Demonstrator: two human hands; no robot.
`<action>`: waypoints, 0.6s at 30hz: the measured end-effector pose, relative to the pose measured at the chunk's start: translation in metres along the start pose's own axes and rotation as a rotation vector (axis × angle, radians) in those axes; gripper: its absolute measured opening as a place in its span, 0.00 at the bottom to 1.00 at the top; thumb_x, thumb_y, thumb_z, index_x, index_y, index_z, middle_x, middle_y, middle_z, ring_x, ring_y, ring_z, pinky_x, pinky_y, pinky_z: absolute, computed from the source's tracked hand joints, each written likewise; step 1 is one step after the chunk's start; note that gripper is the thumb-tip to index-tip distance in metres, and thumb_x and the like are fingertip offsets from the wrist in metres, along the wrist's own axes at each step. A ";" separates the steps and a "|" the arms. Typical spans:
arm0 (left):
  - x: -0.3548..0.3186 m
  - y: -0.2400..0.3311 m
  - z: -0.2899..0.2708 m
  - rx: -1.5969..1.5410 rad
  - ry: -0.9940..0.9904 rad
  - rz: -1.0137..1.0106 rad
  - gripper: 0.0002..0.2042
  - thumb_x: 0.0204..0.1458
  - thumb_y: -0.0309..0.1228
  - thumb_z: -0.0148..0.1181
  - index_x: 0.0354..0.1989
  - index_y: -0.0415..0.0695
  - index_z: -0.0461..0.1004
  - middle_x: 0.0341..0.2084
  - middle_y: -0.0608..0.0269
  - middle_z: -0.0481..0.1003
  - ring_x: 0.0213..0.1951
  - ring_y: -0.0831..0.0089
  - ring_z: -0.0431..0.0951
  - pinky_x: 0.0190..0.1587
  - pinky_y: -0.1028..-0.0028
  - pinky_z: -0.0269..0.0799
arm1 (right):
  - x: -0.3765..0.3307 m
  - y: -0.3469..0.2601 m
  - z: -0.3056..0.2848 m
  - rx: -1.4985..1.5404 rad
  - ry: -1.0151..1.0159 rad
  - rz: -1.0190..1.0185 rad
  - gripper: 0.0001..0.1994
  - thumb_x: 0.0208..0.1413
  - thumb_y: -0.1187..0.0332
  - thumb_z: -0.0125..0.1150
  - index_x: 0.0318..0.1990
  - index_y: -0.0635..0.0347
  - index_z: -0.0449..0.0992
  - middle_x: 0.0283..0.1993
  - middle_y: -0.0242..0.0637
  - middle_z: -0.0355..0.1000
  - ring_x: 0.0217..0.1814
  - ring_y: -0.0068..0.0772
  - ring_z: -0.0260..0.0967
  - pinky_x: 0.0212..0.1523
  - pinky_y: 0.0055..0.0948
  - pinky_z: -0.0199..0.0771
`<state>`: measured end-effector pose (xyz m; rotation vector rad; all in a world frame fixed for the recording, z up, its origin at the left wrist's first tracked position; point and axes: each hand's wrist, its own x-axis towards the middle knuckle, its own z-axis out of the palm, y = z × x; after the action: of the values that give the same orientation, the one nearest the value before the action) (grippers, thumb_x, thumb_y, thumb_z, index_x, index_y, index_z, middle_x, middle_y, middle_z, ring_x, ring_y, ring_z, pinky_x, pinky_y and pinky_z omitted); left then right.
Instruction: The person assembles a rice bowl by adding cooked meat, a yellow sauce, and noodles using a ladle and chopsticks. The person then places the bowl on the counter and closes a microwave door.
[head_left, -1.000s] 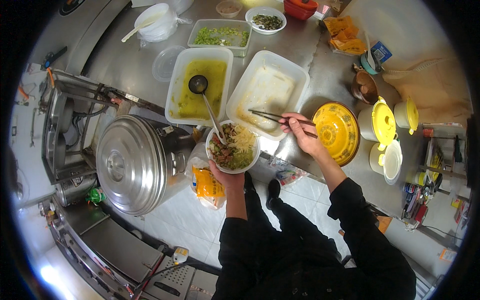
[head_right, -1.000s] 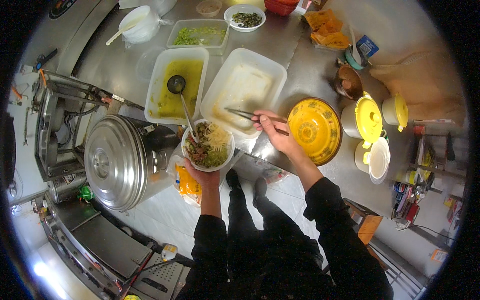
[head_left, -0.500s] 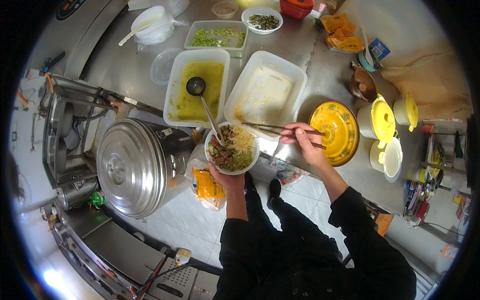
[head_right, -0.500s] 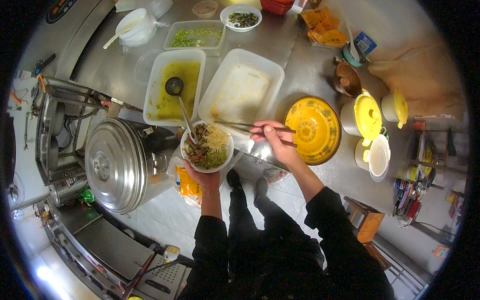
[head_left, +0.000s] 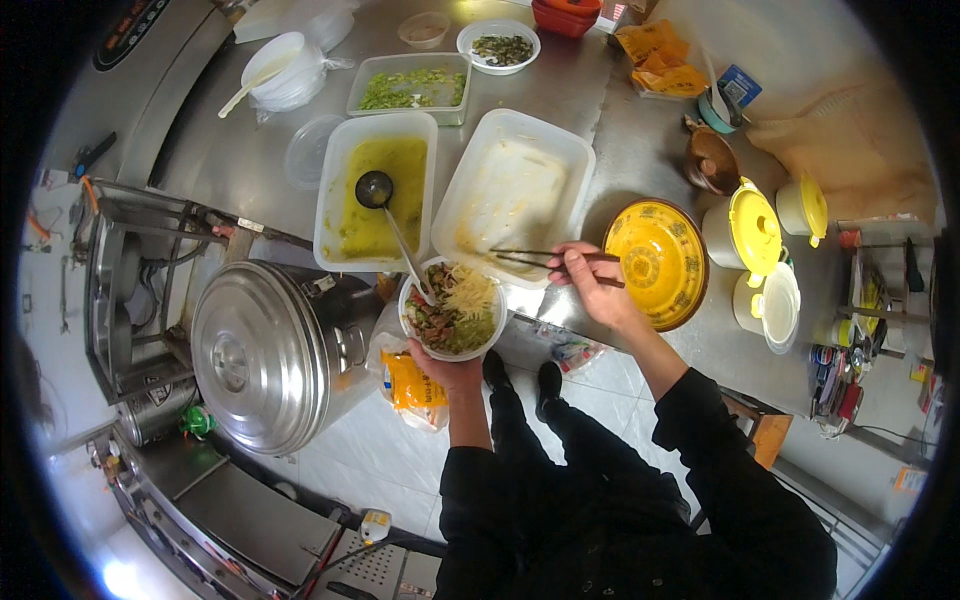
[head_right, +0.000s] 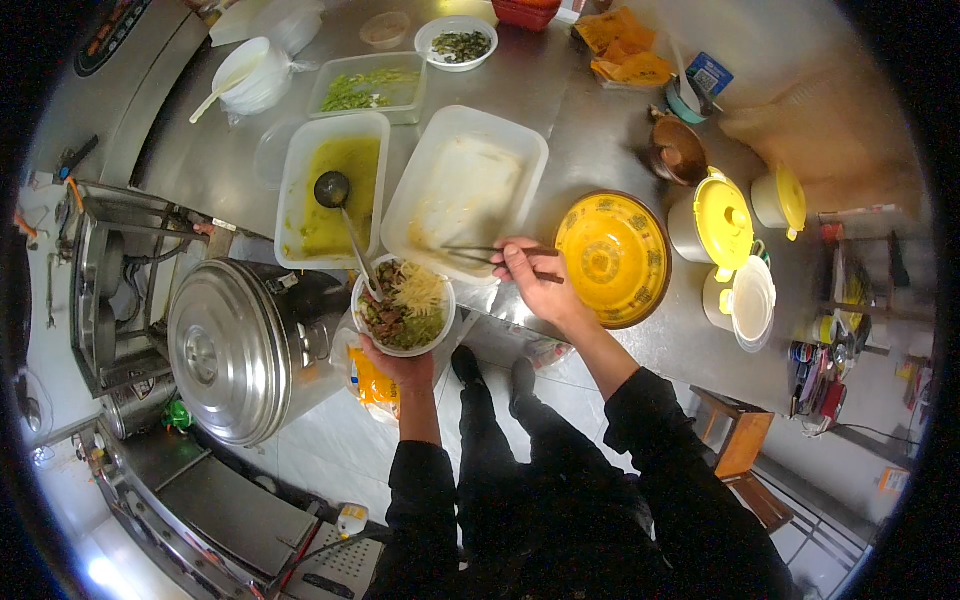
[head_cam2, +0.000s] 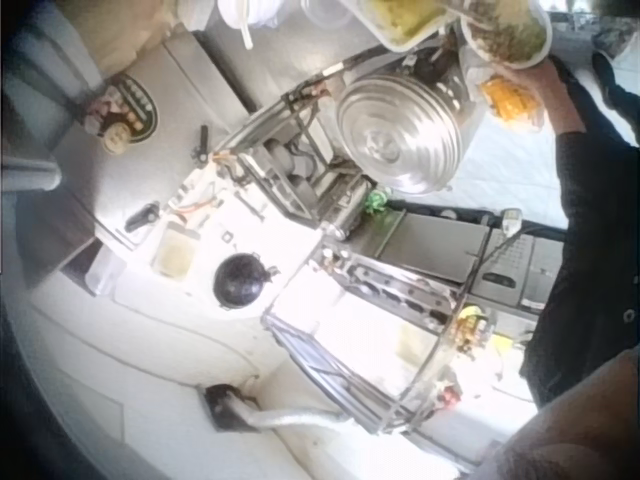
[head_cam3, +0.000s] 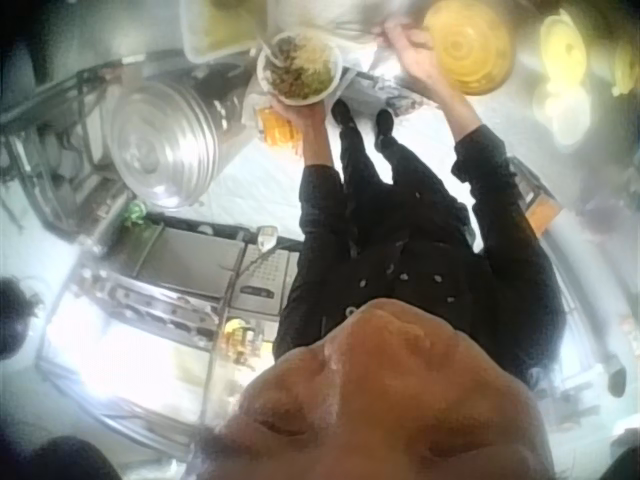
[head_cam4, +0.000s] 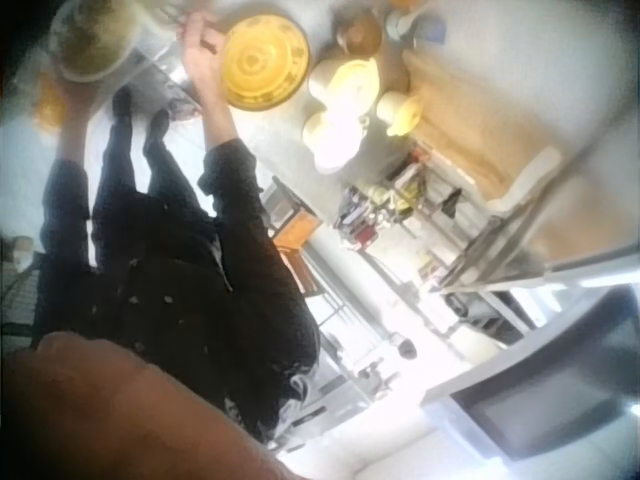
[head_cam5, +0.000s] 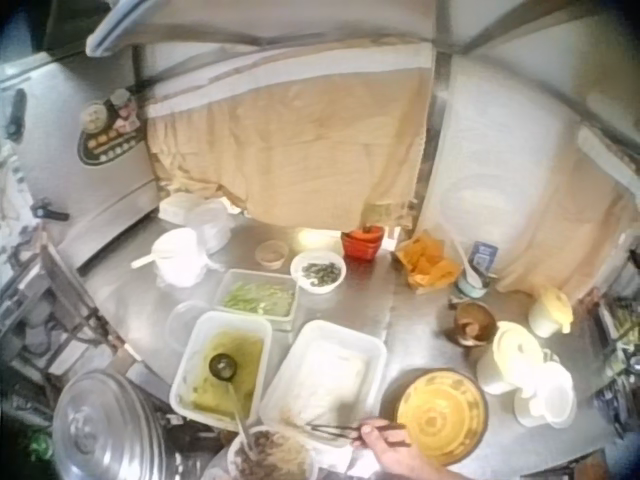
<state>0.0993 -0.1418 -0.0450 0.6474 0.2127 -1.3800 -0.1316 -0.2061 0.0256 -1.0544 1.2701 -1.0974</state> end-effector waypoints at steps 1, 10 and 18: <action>0.000 0.000 0.000 -0.002 0.006 0.002 0.33 0.63 0.59 0.39 0.71 0.53 0.62 0.67 0.61 0.65 0.68 0.56 0.64 0.70 0.52 0.59 | -0.005 0.000 0.002 0.015 -0.015 0.005 0.18 0.72 0.64 0.51 0.42 0.75 0.79 0.50 0.44 0.77 0.43 0.31 0.79 0.46 0.26 0.81; 0.002 -0.004 -0.007 0.057 0.002 0.054 0.33 0.62 0.60 0.42 0.70 0.53 0.62 0.67 0.60 0.66 0.68 0.55 0.65 0.70 0.50 0.59 | -0.044 -0.002 0.010 0.113 -0.093 -0.151 0.16 0.73 0.68 0.45 0.55 0.74 0.73 0.48 0.50 0.78 0.50 0.38 0.79 0.52 0.32 0.80; 0.005 -0.005 -0.015 0.028 -0.026 0.030 0.35 0.61 0.61 0.42 0.72 0.55 0.60 0.68 0.60 0.64 0.69 0.53 0.63 0.71 0.50 0.57 | -0.028 -0.002 0.015 0.122 0.049 -0.091 0.19 0.75 0.62 0.42 0.57 0.72 0.70 0.50 0.50 0.76 0.48 0.37 0.78 0.53 0.34 0.79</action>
<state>0.0993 -0.1380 -0.0608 0.6528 0.1622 -1.3640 -0.1168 -0.1788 0.0326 -1.0065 1.1874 -1.2608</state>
